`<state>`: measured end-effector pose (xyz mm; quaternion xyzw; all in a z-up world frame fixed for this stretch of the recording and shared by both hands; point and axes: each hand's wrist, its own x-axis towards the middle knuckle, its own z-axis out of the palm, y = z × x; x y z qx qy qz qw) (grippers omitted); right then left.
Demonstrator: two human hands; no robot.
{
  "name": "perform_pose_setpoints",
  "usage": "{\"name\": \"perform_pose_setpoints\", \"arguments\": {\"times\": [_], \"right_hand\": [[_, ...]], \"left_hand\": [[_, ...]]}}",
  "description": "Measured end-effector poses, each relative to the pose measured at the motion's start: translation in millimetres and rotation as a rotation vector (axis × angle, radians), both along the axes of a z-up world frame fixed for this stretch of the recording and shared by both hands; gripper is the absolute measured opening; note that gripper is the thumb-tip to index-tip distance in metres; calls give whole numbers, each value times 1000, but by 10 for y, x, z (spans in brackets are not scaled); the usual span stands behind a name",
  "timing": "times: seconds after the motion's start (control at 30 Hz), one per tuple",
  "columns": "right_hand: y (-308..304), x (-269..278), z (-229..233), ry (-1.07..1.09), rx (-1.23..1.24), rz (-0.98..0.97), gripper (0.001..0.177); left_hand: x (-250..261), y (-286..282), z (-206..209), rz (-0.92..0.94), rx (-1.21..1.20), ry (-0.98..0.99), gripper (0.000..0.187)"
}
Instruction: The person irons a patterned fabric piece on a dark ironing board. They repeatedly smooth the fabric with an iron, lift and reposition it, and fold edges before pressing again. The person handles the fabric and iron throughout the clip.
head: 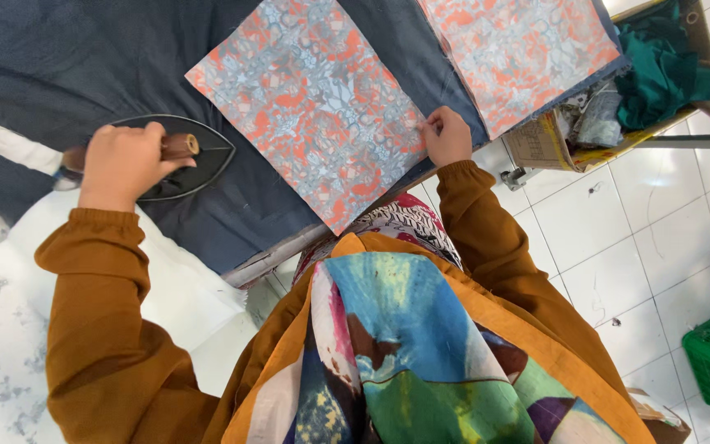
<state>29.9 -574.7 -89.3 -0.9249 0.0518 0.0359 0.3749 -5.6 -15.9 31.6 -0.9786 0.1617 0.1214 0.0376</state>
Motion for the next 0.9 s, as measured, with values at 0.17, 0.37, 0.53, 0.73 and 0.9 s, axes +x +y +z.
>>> {"name": "perform_pose_setpoints", "arguments": {"times": [0.17, 0.37, 0.53, 0.73, 0.9], "right_hand": [[-69, 255, -181, -117, 71, -114, 22], [-184, 270, -131, 35, 118, -139, 22], [-100, -42, 36, 324, 160, 129, 25], [-225, -76, 227, 206, 78, 118, 23], [-235, -25, 267, 277, 154, 167, 27]], "left_hand": [[-149, -374, 180, -123, -170, -91, 51], [22, -644, 706, -52, -117, 21, 54], [45, -1251, 883, -103, -302, 64, 70], [56, -2371, 461, -302, -319, 192, 74], [260, -2551, 171, -230, -362, 227, 68]]}}
